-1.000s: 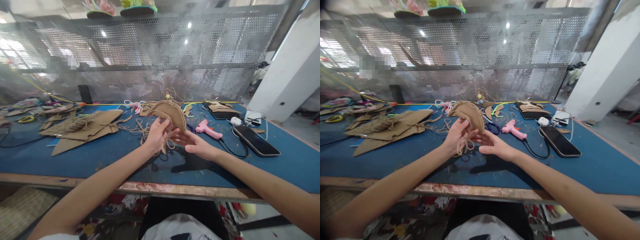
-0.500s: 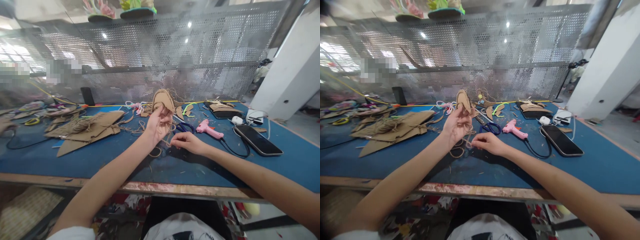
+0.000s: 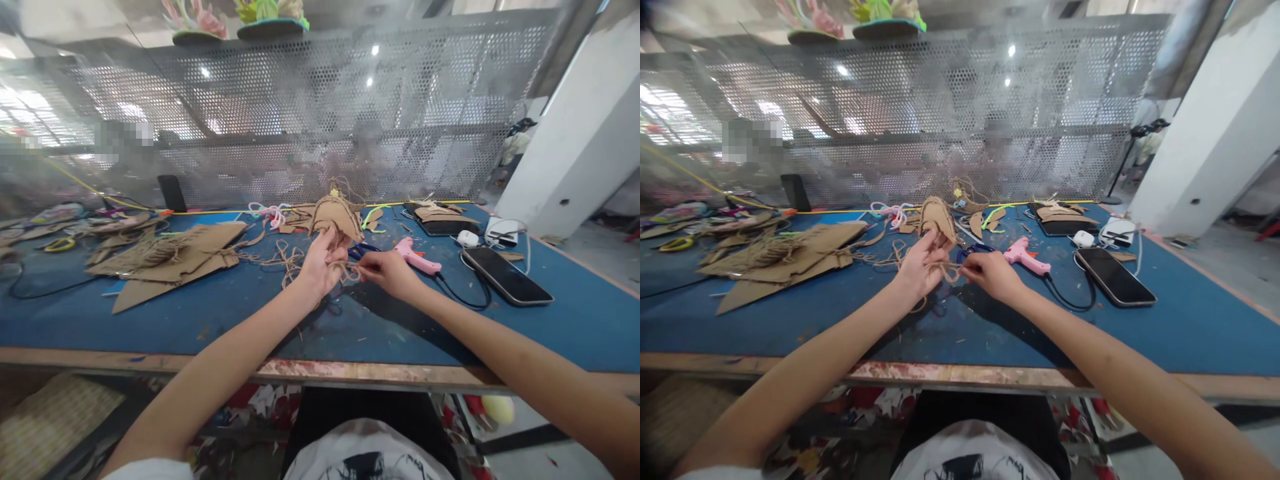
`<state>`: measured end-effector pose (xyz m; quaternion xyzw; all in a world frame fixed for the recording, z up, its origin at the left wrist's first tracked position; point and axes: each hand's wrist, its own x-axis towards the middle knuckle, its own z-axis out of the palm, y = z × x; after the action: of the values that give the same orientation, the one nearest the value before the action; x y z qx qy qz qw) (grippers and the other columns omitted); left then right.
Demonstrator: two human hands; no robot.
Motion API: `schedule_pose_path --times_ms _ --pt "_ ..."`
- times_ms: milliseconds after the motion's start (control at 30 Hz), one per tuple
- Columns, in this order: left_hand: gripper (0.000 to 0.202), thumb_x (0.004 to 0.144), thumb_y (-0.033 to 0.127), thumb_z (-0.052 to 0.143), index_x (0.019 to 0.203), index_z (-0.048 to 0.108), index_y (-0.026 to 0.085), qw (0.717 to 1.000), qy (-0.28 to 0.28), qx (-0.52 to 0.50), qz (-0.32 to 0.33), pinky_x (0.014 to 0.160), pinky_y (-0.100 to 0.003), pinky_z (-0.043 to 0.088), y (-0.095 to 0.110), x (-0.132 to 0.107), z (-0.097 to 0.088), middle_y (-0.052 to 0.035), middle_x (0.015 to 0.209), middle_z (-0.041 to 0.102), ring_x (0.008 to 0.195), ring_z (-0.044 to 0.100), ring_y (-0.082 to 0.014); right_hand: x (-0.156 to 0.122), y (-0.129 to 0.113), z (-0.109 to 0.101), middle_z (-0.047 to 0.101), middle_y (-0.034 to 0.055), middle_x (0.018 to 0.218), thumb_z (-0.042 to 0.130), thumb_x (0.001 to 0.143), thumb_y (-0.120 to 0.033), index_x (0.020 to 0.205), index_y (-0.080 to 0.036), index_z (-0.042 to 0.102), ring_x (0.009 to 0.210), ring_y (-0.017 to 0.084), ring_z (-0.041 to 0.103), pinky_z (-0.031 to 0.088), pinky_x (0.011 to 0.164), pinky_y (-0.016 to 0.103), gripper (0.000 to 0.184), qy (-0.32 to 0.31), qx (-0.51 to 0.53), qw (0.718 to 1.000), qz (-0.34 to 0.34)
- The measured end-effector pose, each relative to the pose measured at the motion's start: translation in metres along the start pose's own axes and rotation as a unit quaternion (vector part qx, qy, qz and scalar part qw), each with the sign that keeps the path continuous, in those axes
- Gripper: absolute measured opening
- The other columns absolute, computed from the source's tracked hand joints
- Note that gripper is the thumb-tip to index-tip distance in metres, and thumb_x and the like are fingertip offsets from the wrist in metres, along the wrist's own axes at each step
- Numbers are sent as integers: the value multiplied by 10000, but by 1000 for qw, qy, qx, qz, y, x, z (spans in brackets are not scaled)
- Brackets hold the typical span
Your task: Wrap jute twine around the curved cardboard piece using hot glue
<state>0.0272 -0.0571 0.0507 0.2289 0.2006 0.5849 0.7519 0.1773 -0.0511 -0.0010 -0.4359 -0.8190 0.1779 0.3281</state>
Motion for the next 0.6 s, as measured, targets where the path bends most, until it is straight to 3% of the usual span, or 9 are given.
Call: schedule_pose_path --times_ms 100,167,267,333,400,467,533,567,600 --pt "290 982 118 353 776 556 141 1000 0 -16 -6 274 -46 217 5 0 -1 -33 686 664 559 622 -39 2 18 -23 708 87 709 548 863 -294 778 -171 706 679 197 636 391 611 270 218 58 -178 980 68" --pt "299 982 111 346 778 561 139 1000 2 -17 -9 267 -48 197 6 0 -1 -32 680 663 587 638 -43 3 32 -38 723 113 773 536 869 -344 835 -197 732 732 236 658 394 617 292 247 86 -270 948 143" --pt "274 971 110 385 763 561 139 1000 2 -2 -24 264 -49 184 5 1 -3 -19 664 653 524 604 -21 3 54 -58 728 153 867 531 853 -350 893 -198 746 798 283 669 416 632 329 267 108 -318 917 213" --pt "203 938 101 466 762 556 145 1000 -1 20 -20 270 -50 180 4 2 -5 -12 685 658 543 616 -22 1 68 -69 720 157 857 563 818 -326 839 -182 750 827 301 667 437 661 352 237 120 -317 907 250" --pt "139 891 93 545 766 543 154 999 -7 46 3 283 -56 189 4 3 -7 -4 711 662 592 640 -36 1 79 -78 711 151 838 620 752 -293 782 -165 741 867 313 658 461 719 383 178 135 -282 915 253" --pt "141 848 100 603 760 516 168 997 -10 69 38 300 -62 204 3 3 -8 13 715 651 630 649 -47 2 83 -82 706 140 959 686 647 -244 864 -163 730 967 312 637 473 814 404 236 141 -206 946 206" --pt "200 791 118 671 757 485 185 993 -17 94 70 316 -67 217 0 2 -7 36 713 631 648 647 -52 5 75 -77 648 123 1188 716 552 -205 1063 -189 674 1121 292 584 453 929 403 513 140 -37 981 128" --pt "239 755 128 708 767 479 193 990 -23 108 89 323 -71 226 -2 2 -7 47 717 623 653 645 -55 6 66 -70 594 114 1288 719 525 -201 1156 -209 621 1192 277 545 434 976 402 638 138 85 983 86" --pt "273 720 141 741 788 484 203 986 -32 125 109 332 -79 248 -5 1 -7 55 724 619 650 643 -60 6 54 -61 565 95 1331 712 523 -212 1203 -240 578 1232 259 520 420 1007 406 694 128 221 965 53"
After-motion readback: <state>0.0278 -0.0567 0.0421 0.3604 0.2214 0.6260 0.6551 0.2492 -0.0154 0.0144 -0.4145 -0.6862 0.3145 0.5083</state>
